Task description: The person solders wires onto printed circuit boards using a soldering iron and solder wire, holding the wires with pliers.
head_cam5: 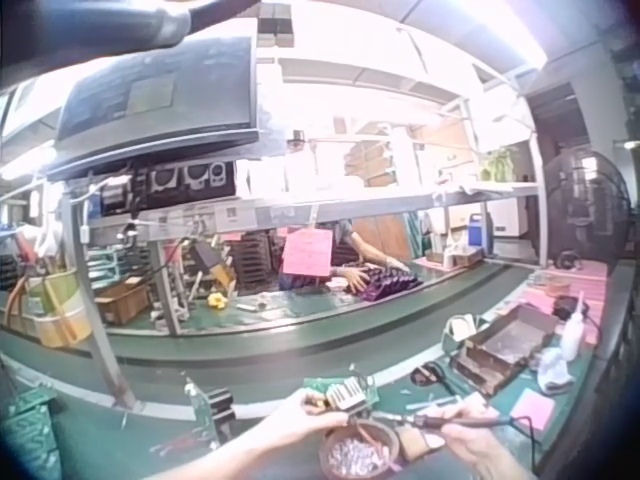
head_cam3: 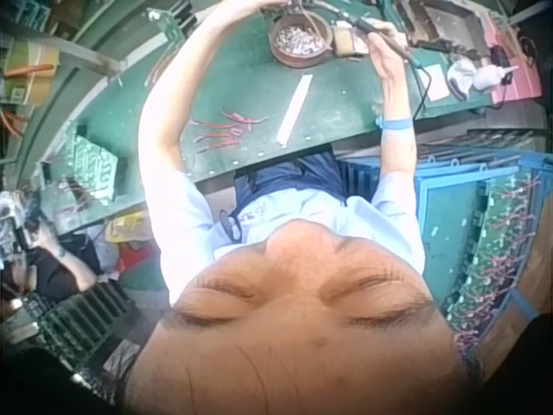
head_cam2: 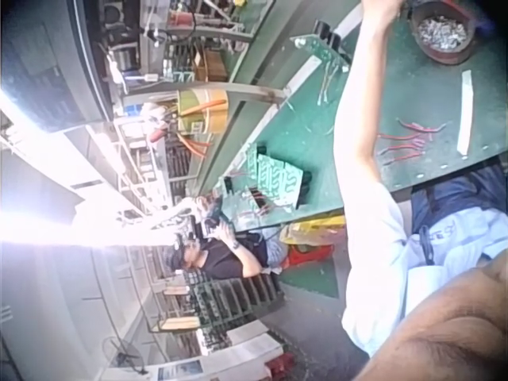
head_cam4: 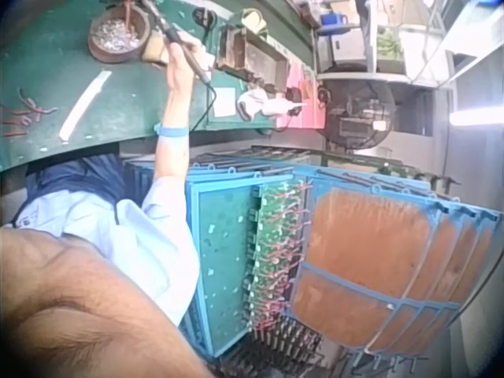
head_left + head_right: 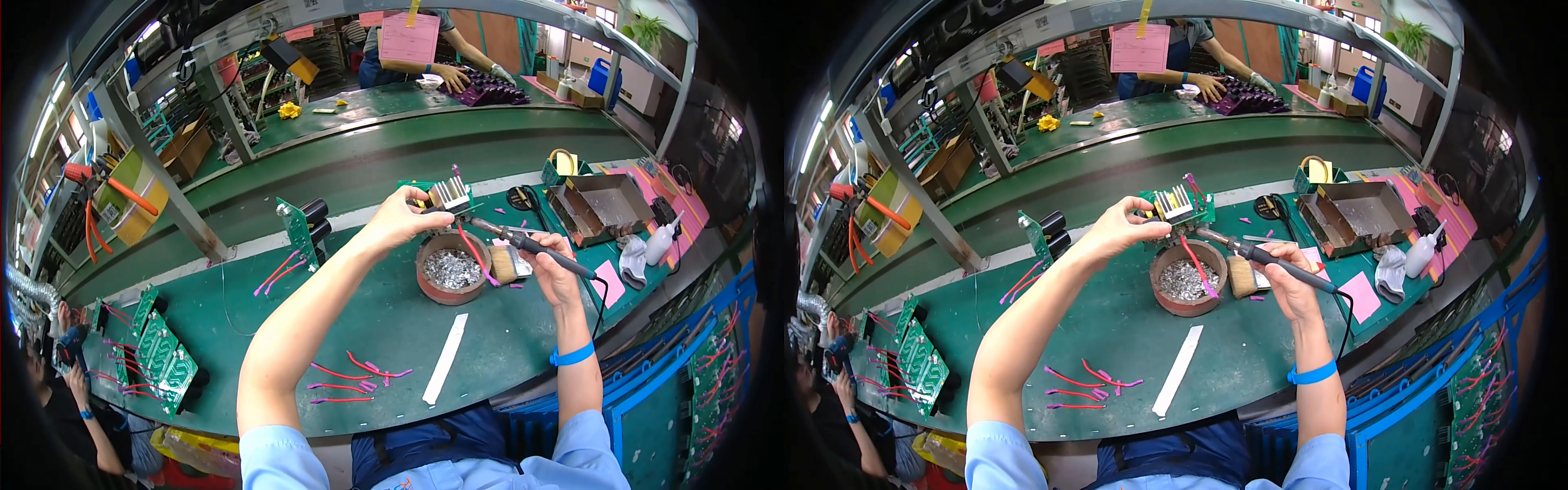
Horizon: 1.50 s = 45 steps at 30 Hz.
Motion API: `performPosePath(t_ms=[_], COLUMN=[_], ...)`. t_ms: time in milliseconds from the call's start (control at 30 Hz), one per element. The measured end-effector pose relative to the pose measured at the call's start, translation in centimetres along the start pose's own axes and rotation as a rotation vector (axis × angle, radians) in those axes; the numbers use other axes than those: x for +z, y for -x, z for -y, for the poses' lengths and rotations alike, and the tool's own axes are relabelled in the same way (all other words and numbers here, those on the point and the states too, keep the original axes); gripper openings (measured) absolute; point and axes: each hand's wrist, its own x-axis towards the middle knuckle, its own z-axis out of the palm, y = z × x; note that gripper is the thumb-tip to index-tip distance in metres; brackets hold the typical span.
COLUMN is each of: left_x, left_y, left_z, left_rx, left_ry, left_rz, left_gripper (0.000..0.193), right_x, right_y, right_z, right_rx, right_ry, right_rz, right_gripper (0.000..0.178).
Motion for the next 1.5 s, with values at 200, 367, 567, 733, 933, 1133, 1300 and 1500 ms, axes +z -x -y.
performPosePath(t_ms=[200, 367, 567, 733, 933, 1133, 1300, 1500], left_x=[-0.2, -0.2, -0.1, -0.2, -0.2, -0.3, -0.3, -0.5], left_y=[-0.1, -0.3, -0.3, -0.4, -0.4, -0.3, -0.2, -0.4], left_z=[0.4, 0.6, 0.6, 0.8, 0.5, 0.5, 0.4, 0.9], left_rx=[0.011, 0.007, 0.025, 0.030, -0.003, -0.002, 0.006, 0.005], left_ry=[0.028, 0.013, 0.024, 0.007, -0.059, -0.045, -0.023, -0.001], left_rz=[-0.005, -0.013, -0.022, -0.028, -0.014, -0.007, -0.003, -0.051], left_gripper=[0.065, 0.064, 0.067, 0.069, 0.067, 0.067, 0.065, 0.063], right_x=[0.0, 0.1, 0.5, 0.3, 0.0, -0.2, -0.3, 0.3], right_y=[0.1, 0.1, -0.1, -0.2, -0.3, -0.6, -0.7, -0.8], right_z=[0.1, 0.1, 0.1, 0.1, 0.3, 0.5, 0.3, 0.1], right_rx=[-0.009, -0.018, -0.021, -0.027, -0.021, 0.003, 0.006, 0.005], right_ry=[0.004, -0.006, 0.000, 0.004, -0.007, 0.003, 0.035, 0.017], right_rz=[0.010, 0.007, -0.004, 0.007, 0.023, 0.037, 0.030, 0.015], right_gripper=[0.021, 0.020, 0.020, 0.020, 0.021, 0.021, 0.022, 0.021])
